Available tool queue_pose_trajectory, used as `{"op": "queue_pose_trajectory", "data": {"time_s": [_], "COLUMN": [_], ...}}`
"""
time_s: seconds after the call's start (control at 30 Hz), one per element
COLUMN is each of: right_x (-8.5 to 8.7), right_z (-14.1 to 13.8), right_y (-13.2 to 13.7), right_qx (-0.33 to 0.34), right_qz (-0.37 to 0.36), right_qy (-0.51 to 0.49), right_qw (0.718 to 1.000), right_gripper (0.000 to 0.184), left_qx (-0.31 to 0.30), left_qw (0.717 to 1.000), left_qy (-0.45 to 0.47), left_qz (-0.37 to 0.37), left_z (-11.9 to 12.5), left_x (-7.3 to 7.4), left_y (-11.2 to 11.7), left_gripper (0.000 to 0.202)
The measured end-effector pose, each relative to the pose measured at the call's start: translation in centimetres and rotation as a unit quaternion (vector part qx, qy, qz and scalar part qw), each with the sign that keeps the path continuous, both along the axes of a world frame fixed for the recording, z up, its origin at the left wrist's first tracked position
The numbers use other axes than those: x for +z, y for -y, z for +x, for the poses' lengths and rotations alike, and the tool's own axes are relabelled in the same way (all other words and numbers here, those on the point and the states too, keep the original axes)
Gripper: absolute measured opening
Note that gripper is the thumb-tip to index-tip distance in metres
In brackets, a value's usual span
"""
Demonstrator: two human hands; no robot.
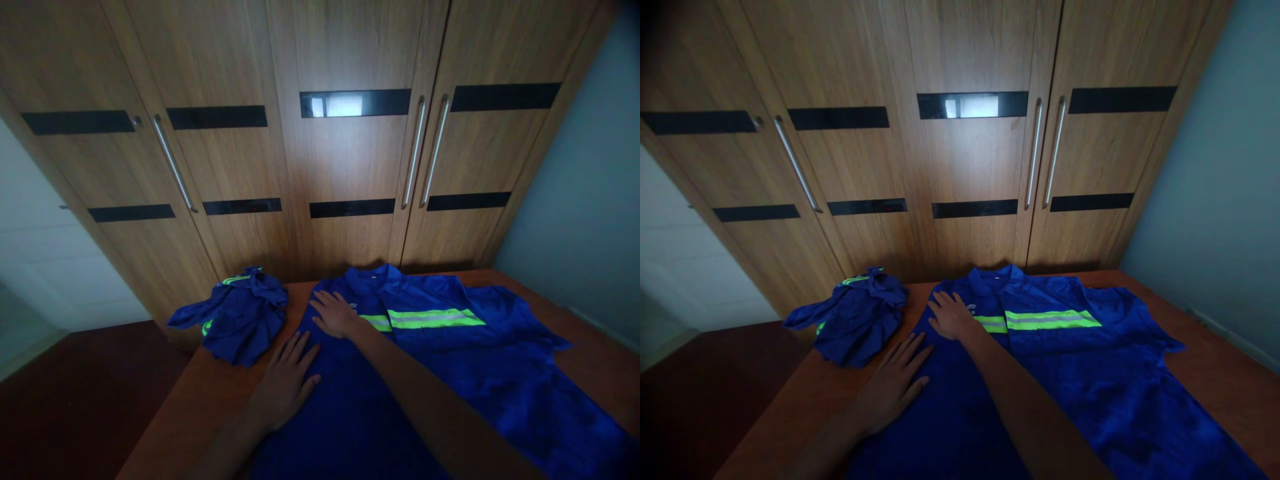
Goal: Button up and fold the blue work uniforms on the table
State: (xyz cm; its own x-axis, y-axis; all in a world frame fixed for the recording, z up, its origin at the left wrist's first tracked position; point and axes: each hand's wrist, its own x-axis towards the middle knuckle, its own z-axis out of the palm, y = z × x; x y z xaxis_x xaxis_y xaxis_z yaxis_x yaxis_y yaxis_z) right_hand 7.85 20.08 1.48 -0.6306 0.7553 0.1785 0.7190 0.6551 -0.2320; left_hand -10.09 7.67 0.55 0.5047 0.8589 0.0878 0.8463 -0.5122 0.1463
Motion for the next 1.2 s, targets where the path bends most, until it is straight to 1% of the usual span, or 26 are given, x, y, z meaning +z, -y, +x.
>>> {"op": "queue_pose_trajectory", "data": {"time_s": [0.07, 0.1, 0.17, 0.23, 0.33, 0.43, 0.5, 0.53, 0.57, 0.63, 0.7, 0.77, 0.83, 0.9, 0.97, 1.03, 1.07, 1.13, 1.2], "right_x": [-0.8, -1.2, -1.7, -1.9, -2.0, -1.8, -1.7, -1.6, -1.5, -1.5, -1.6, -1.8, -2.2, -2.5, -2.7, -2.8, -2.8, -3.1, -3.6], "right_z": [-0.3, -0.3, -0.2, 0.1, 1.1, 2.6, 3.8, 4.3, 4.8, 5.7, 6.5, 7.2, 7.8, 8.4, 9.2, 10.6, 11.6, 14.0, 17.0], "right_y": [-1.3, -1.9, -2.5, -2.6, -1.8, -0.2, 1.1, 1.8, 2.4, 3.5, 4.4, 5.0, 5.7, 6.3, 6.8, 7.0, 6.9, 6.5, 5.8], "right_qx": [-0.047, -0.058, -0.065, -0.070, -0.070, -0.048, -0.030, -0.024, -0.020, -0.014, -0.013, -0.020, -0.032, -0.032, -0.021, -0.018, -0.027, -0.063, -0.109], "right_qz": [-0.042, -0.051, -0.059, -0.062, -0.055, -0.019, 0.000, 0.004, 0.005, 0.007, 0.010, 0.013, 0.014, 0.014, 0.016, 0.015, 0.014, 0.014, 0.019], "right_qy": [0.007, 0.007, 0.006, 0.005, -0.001, -0.031, -0.053, -0.059, -0.063, -0.066, -0.063, -0.056, -0.053, -0.060, -0.083, -0.110, -0.123, -0.141, -0.151], "right_qw": [0.998, 0.997, 0.996, 0.996, 0.996, 0.998, 0.998, 0.998, 0.998, 0.998, 0.998, 0.998, 0.998, 0.998, 0.996, 0.994, 0.992, 0.988, 0.982], "right_gripper": [0.056, 0.058, 0.059, 0.060, 0.060, 0.058, 0.056, 0.056, 0.055, 0.055, 0.054, 0.053, 0.050, 0.047, 0.046, 0.047, 0.047, 0.045, 0.044], "left_qx": [0.005, 0.008, 0.012, 0.024, 0.079, 0.163, 0.205, 0.213, 0.209, 0.178, 0.160, 0.175, 0.205, 0.220, 0.214, 0.189, 0.169, 0.114, 0.054], "left_qw": [1.000, 1.000, 1.000, 0.998, 0.988, 0.961, 0.942, 0.934, 0.928, 0.920, 0.920, 0.930, 0.939, 0.948, 0.957, 0.964, 0.967, 0.975, 0.986], "left_qy": [-0.002, 0.001, 0.017, 0.049, 0.134, 0.223, 0.260, 0.272, 0.283, 0.301, 0.300, 0.276, 0.240, 0.208, 0.191, 0.187, 0.187, 0.179, 0.151], "left_qz": [0.010, 0.016, 0.018, 0.012, 0.002, -0.013, -0.055, -0.087, -0.122, -0.180, -0.194, -0.169, -0.135, -0.093, -0.038, 0.021, 0.042, 0.059, 0.054], "left_z": [-0.2, -0.2, -0.2, -0.2, -0.9, -2.4, -3.6, -4.2, -4.6, -5.1, -5.3, -5.2, -5.0, -4.6, -3.9, -2.7, -2.0, -0.2, 1.6], "left_x": [-0.3, -0.4, -0.5, -0.4, 0.1, 1.0, 1.5, 1.7, 1.9, 2.1, 2.2, 2.2, 2.1, 2.0, 2.1, 2.5, 2.7, 3.0, 3.0], "left_y": [0.5, 0.7, 0.8, 0.6, -0.1, -0.9, -1.3, -1.5, -1.6, -1.6, -1.6, -1.4, -1.2, -1.0, -0.8, -0.6, -0.6, -0.6, -0.7], "left_gripper": [0.056, 0.056, 0.057, 0.055, 0.044, 0.039, 0.035, 0.032, 0.030, 0.024, 0.021, 0.018, 0.014, 0.011, 0.017, 0.027, 0.029, 0.032, 0.033]}}
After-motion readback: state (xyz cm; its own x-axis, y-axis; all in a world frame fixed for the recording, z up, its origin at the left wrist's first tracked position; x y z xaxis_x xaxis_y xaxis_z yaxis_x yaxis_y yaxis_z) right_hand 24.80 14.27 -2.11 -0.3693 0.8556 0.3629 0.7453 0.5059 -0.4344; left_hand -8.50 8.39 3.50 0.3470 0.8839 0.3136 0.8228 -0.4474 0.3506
